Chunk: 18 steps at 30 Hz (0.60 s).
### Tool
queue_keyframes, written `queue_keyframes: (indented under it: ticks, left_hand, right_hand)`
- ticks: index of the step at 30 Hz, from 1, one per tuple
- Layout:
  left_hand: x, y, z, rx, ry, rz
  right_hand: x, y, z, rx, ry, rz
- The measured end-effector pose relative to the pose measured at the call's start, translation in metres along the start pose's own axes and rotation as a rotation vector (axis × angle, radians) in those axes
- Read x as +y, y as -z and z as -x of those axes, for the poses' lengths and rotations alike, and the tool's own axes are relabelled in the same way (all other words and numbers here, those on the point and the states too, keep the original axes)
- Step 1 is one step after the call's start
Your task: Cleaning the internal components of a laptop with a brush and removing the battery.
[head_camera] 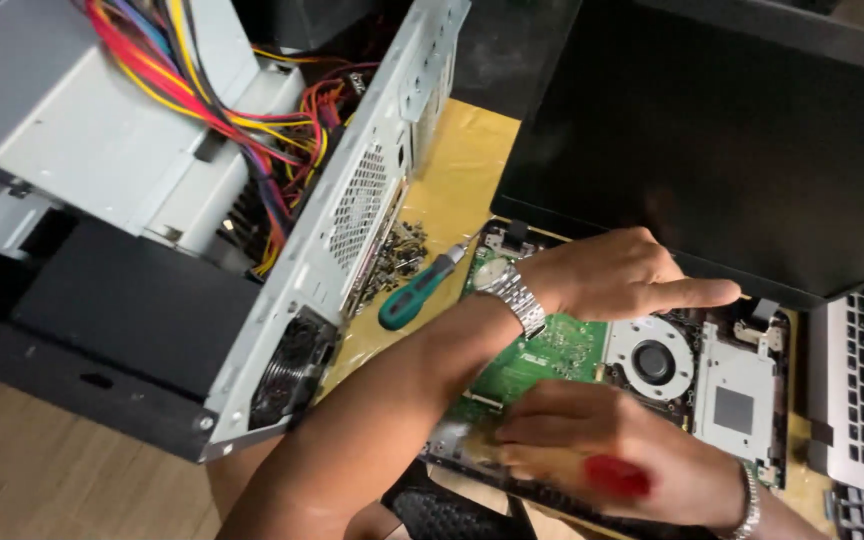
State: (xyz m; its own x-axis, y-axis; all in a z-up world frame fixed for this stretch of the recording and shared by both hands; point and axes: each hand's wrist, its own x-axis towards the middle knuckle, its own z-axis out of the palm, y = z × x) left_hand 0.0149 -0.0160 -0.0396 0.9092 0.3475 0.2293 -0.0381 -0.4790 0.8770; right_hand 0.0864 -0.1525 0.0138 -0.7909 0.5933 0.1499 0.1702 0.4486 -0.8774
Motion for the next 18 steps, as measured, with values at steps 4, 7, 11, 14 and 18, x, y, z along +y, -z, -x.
queue_keyframes:
  ticks: [4, 7, 11, 14, 18]
  left_hand:
    - [0.003, 0.004, 0.000, -0.054, 0.086, 0.017]
    - [-0.006, -0.001, -0.002, -0.020, 0.014, -0.058]
    - [-0.029, -0.015, -0.011, 0.049, -0.127, -0.326]
    - [-0.036, -0.025, -0.014, 0.029, -0.174, -0.623]
    - [-0.036, -0.037, -0.014, 0.125, -0.344, -0.998]
  right_hand:
    - [-0.006, 0.003, -0.011, -0.106, -0.097, 0.110]
    - [-0.009, 0.000, -0.028, -0.131, -0.085, 0.134]
    - [-0.018, -0.009, -0.045, -0.170, 0.133, 0.161]
    - [-0.025, 0.014, -0.022, -0.364, -0.128, 0.143]
    - [-0.014, 0.022, 0.001, -0.378, 0.126, 0.293]
